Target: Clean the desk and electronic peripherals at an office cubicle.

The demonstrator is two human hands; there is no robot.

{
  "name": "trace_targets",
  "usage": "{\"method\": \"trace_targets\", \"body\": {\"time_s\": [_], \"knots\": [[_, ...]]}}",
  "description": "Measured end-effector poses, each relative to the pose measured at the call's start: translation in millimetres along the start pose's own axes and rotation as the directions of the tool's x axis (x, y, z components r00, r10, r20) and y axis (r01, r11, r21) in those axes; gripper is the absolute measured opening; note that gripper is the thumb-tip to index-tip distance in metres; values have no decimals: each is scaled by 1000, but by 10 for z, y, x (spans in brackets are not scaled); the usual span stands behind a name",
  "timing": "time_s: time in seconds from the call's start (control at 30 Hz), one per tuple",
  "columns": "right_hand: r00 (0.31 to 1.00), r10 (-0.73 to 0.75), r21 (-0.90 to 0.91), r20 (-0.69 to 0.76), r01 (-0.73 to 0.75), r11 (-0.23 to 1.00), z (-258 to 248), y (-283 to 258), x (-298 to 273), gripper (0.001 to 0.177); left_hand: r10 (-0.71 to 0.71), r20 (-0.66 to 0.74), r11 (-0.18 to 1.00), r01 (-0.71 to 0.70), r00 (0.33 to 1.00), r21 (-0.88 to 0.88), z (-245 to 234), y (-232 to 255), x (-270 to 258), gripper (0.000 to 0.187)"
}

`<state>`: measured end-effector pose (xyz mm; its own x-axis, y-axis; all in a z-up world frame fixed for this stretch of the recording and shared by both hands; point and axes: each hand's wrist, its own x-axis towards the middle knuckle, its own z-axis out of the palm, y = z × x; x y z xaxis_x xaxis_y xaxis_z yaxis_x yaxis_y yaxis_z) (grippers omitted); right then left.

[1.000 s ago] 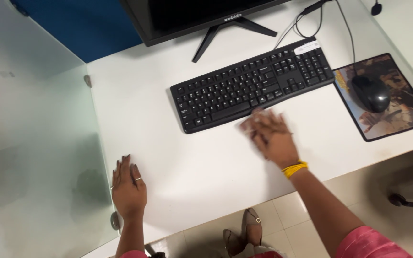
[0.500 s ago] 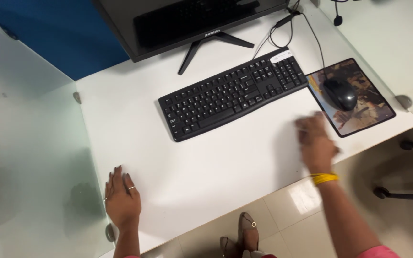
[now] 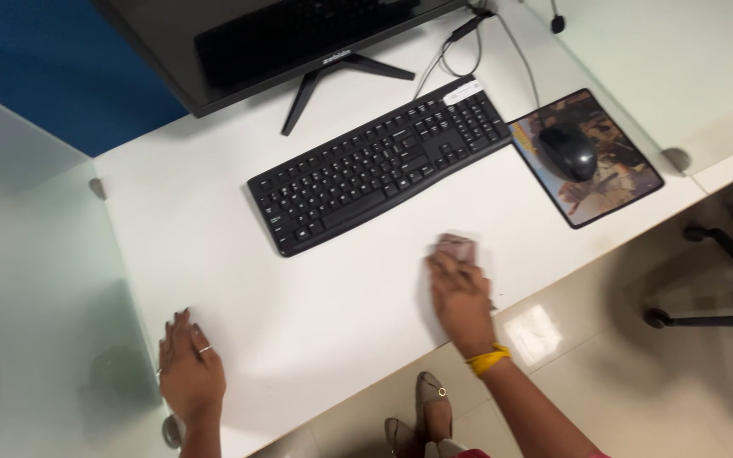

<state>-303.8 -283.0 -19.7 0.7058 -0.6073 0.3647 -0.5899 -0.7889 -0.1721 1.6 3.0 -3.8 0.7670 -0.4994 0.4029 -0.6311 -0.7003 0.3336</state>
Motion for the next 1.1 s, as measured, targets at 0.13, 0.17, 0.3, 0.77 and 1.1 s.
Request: {"method": "trace_targets", "body": {"time_s": [0.13, 0.17, 0.3, 0.77, 1.1], "knots": [[975, 211, 60, -77, -207, 977, -229, 604, -241, 41, -7, 2, 1000, 7, 1000, 5, -13, -51, -46, 37], [962, 260, 66, -89, -255, 965, -258, 779, -270, 38, -3, -11, 1000, 3, 1000, -8, 3, -61, -36, 38], [943, 221, -136, -247, -260, 956, -420, 1371, -261, 31, 5, -20, 999, -4, 1000, 34, 23, -21, -16, 38], [909, 390, 462, -148, -285, 840, -161, 1119, 934, 23, -93, 76, 898, 116, 993, -424, 544, 1800, 524, 58], [920, 366, 748, 139, -340, 570, -231, 1589, 1135, 36, 452, 89, 882, -428, 888, -198, 1553, 3420, 898, 59]]}}
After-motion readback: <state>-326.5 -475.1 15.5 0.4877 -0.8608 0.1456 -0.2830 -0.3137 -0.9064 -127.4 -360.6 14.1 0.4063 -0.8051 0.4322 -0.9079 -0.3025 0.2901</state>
